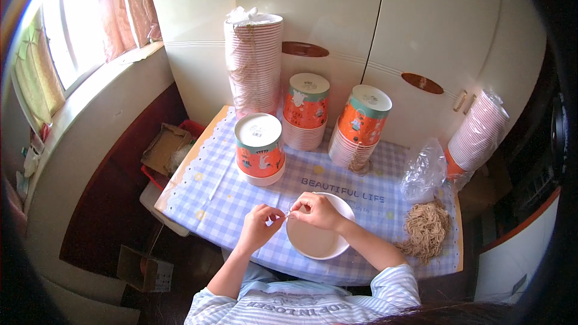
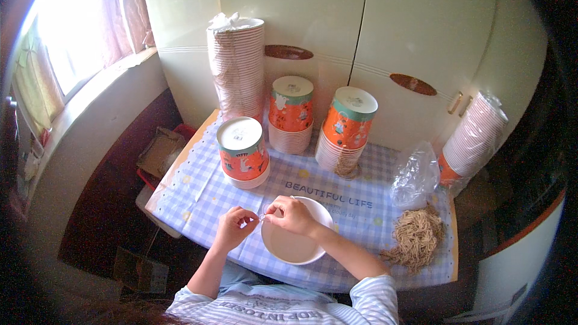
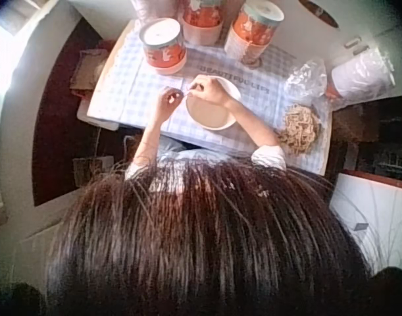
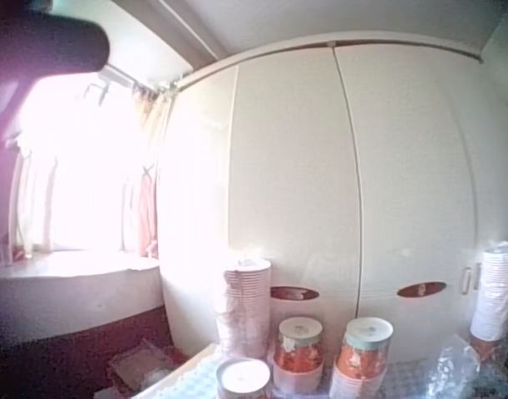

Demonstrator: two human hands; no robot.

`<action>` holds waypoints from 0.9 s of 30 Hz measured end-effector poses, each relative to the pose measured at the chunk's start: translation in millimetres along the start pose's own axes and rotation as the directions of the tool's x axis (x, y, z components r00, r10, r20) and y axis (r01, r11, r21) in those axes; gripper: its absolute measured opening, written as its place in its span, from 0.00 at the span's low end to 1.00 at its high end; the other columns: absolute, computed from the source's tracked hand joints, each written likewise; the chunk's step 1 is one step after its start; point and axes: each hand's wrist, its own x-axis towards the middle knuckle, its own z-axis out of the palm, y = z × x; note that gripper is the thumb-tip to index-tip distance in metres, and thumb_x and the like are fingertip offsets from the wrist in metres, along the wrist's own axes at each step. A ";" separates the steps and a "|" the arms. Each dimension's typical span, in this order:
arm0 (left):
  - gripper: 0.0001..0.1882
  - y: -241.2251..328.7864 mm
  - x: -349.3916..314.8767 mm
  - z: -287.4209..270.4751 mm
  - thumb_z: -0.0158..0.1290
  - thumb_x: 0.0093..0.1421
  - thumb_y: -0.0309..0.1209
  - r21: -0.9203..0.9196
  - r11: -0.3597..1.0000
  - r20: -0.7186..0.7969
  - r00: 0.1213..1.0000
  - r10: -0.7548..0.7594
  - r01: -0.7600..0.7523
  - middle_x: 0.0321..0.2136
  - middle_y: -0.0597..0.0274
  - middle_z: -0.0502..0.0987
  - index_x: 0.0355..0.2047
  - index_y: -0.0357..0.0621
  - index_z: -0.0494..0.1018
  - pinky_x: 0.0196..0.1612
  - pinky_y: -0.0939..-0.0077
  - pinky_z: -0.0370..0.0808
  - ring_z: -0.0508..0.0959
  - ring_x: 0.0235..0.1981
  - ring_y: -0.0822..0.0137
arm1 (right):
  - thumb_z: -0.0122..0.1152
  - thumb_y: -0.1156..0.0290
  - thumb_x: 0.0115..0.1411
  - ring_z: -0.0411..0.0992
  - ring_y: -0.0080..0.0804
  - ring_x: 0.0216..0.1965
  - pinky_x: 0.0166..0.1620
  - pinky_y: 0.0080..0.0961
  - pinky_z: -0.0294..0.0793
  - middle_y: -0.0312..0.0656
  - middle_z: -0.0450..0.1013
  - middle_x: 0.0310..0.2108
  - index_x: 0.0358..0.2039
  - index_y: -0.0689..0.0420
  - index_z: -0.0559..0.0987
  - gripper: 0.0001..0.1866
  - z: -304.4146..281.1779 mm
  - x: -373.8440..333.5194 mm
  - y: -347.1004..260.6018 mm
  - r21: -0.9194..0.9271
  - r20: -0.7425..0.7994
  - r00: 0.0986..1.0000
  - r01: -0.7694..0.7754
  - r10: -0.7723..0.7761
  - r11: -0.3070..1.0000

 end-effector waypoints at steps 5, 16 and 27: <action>0.05 -2.4 -3.2 9.0 0.56 0.46 0.28 0.112 0.992 -0.041 0.997 0.058 -0.053 0.17 0.63 0.69 0.26 0.47 0.76 0.26 0.74 0.68 0.70 0.21 0.66 | 0.62 0.68 0.46 0.67 0.25 0.23 0.28 0.21 0.67 0.37 0.71 0.24 0.24 0.57 0.77 0.07 -2.3 1.7 -4.8 0.011 0.052 0.998 -0.038 0.037 0.999; 0.04 -7.2 -6.4 12.5 0.54 0.45 0.26 0.261 0.957 -0.133 0.977 0.164 -0.125 0.16 0.65 0.69 0.24 0.48 0.74 0.24 0.73 0.68 0.71 0.20 0.66 | 0.61 0.67 0.46 0.68 0.26 0.21 0.27 0.22 0.67 0.38 0.71 0.24 0.24 0.57 0.76 0.08 -2.6 0.6 -5.1 0.013 0.073 0.997 -0.038 0.037 0.999; 0.07 -12.1 -4.5 16.1 0.52 0.47 0.21 0.045 0.991 -0.191 0.973 0.131 -0.125 0.25 0.59 0.76 0.29 0.43 0.75 0.26 0.78 0.73 0.76 0.23 0.65 | 0.61 0.70 0.46 0.65 0.21 0.23 0.27 0.18 0.66 0.34 0.70 0.24 0.23 0.58 0.76 0.06 -1.6 1.4 -4.2 0.022 0.075 0.997 -0.016 0.014 1.000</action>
